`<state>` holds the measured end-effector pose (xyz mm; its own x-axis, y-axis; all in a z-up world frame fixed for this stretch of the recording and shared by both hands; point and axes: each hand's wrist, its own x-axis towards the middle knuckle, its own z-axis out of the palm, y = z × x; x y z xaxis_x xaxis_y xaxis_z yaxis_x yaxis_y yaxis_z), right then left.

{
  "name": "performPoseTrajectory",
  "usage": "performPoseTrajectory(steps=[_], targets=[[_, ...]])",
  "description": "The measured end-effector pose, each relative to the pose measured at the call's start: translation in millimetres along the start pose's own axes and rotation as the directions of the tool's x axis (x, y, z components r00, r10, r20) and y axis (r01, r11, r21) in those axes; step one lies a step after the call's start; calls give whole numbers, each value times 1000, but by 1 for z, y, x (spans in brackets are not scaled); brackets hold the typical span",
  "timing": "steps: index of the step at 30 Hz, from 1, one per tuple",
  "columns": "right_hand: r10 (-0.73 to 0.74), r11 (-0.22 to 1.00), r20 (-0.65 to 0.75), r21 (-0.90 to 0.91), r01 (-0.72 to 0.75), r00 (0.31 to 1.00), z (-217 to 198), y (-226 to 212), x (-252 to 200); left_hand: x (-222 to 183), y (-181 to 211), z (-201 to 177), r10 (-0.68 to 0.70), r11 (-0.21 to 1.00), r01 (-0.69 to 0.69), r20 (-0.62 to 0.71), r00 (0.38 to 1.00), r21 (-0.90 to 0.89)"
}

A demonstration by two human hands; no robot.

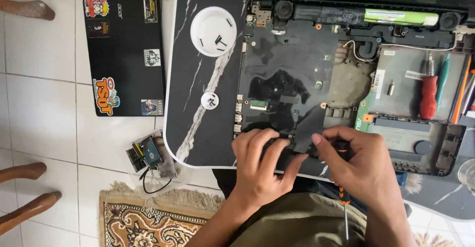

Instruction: Reconnecting internal ribbon cables and aligning the motherboard during laptop reassembly.

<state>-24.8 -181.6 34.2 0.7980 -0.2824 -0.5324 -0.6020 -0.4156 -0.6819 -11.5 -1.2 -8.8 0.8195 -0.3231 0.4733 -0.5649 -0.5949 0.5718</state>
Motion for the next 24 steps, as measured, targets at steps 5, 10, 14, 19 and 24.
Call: performPoseTrajectory(steps=[5, 10, 14, 19, 24], targets=[[24, 995, 9, 91, -25, 1000, 3, 9, 3, -5, 4, -1, -123, 989, 134, -147, 981, 68], [40, 993, 2, 109, -40, 999, 3, 9, 2, -5, 9, -6, -123, 979, 149, -176, 977, 142], [39, 991, -6, 130, -38, 999, 4, 8, 1, -6, 5, -8, -151, 978, 179, -223, 963, 109], [-15, 984, -22, 176, 19, 1000, 8, 3, -2, 0, 2, -15, -66, 987, 90, -177, 982, 133], [-53, 983, -64, 171, 64, 996, 10, 2, -3, 4, -2, -11, 16, 983, 21, -194, 981, 185]])
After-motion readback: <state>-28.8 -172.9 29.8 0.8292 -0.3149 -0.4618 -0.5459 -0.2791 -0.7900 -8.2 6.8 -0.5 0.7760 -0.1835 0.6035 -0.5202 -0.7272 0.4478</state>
